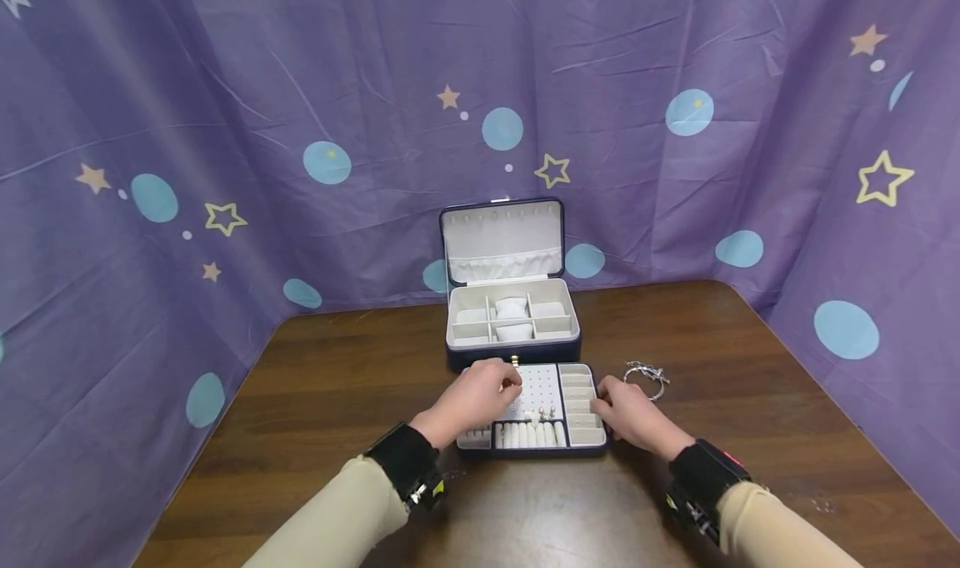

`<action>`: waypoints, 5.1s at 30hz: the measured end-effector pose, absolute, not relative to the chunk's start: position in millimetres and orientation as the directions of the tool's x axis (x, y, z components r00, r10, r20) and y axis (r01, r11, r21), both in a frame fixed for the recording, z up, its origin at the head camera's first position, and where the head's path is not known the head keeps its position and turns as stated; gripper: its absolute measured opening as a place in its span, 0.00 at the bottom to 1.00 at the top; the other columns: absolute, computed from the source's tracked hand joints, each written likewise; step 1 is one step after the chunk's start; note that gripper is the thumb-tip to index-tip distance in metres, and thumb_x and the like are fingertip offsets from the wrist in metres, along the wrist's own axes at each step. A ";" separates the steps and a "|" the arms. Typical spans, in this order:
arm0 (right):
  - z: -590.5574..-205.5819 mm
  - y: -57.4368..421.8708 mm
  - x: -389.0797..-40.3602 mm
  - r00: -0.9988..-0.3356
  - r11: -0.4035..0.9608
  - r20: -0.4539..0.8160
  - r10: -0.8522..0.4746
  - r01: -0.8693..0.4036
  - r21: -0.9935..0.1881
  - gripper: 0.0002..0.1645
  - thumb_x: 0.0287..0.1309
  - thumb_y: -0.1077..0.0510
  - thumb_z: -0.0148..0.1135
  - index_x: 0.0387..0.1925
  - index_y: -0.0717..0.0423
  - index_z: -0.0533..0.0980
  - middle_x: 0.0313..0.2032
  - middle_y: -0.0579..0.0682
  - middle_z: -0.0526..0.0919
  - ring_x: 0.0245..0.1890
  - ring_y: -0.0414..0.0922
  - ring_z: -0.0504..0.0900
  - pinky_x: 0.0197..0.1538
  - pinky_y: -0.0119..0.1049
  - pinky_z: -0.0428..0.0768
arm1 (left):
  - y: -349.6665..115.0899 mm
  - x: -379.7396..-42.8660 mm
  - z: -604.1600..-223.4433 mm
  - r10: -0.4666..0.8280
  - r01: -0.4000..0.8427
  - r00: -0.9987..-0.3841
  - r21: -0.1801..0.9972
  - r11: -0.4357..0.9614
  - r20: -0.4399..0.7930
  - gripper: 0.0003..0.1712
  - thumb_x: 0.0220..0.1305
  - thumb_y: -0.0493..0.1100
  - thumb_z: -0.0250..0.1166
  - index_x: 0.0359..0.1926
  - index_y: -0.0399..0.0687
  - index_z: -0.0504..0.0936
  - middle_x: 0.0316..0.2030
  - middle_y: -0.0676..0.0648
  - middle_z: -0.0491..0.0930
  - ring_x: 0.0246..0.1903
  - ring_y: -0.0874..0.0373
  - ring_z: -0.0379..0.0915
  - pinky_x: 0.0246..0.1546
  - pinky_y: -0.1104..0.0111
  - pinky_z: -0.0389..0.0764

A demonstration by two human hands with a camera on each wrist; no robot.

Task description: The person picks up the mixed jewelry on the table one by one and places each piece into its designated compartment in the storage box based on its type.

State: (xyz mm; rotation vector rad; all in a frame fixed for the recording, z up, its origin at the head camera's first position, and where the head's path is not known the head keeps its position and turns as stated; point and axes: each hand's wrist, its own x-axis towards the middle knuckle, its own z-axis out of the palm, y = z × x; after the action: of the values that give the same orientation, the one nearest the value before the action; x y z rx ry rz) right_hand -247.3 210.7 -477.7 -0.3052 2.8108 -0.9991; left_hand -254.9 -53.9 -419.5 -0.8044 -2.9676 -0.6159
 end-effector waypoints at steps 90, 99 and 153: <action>-474.9 213.5 -248.1 -0.960 0.743 -0.091 -0.264 -0.142 -0.654 0.10 0.70 0.58 0.60 0.45 0.63 0.76 0.25 0.49 0.77 0.20 0.44 0.76 0.24 0.38 0.76 | -131.5 -303.1 -430.6 -0.124 -0.163 -0.987 0.632 0.758 -0.106 0.26 0.75 0.65 0.52 0.46 0.46 0.75 0.26 0.44 0.79 0.18 0.46 0.82 0.22 0.61 0.74; -472.0 212.8 -248.4 -0.955 0.757 -0.119 -0.271 -0.135 -0.639 0.13 0.70 0.57 0.61 0.47 0.64 0.75 0.24 0.49 0.77 0.20 0.43 0.76 0.25 0.38 0.77 | -131.8 -311.7 -434.7 -0.116 -0.176 -0.984 0.656 0.734 -0.135 0.26 0.73 0.61 0.57 0.53 0.44 0.76 0.31 0.43 0.80 0.17 0.49 0.81 0.18 0.63 0.77; -451.1 232.7 -256.8 -0.975 0.775 -0.035 -0.220 -0.153 -0.613 0.18 0.71 0.58 0.60 0.56 0.67 0.76 0.30 0.52 0.82 0.25 0.44 0.79 0.29 0.38 0.79 | -130.9 -332.0 -442.0 -0.060 -0.217 -0.974 0.815 0.537 -0.220 0.19 0.75 0.46 0.50 0.52 0.40 0.82 0.31 0.39 0.81 0.13 0.56 0.75 0.14 0.66 0.79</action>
State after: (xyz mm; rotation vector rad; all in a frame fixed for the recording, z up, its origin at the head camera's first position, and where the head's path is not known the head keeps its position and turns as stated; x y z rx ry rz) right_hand -256.8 232.7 -451.1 -0.3022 2.8604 -0.9746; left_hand -332.0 -130.9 -442.0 0.2637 -2.8970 -1.5748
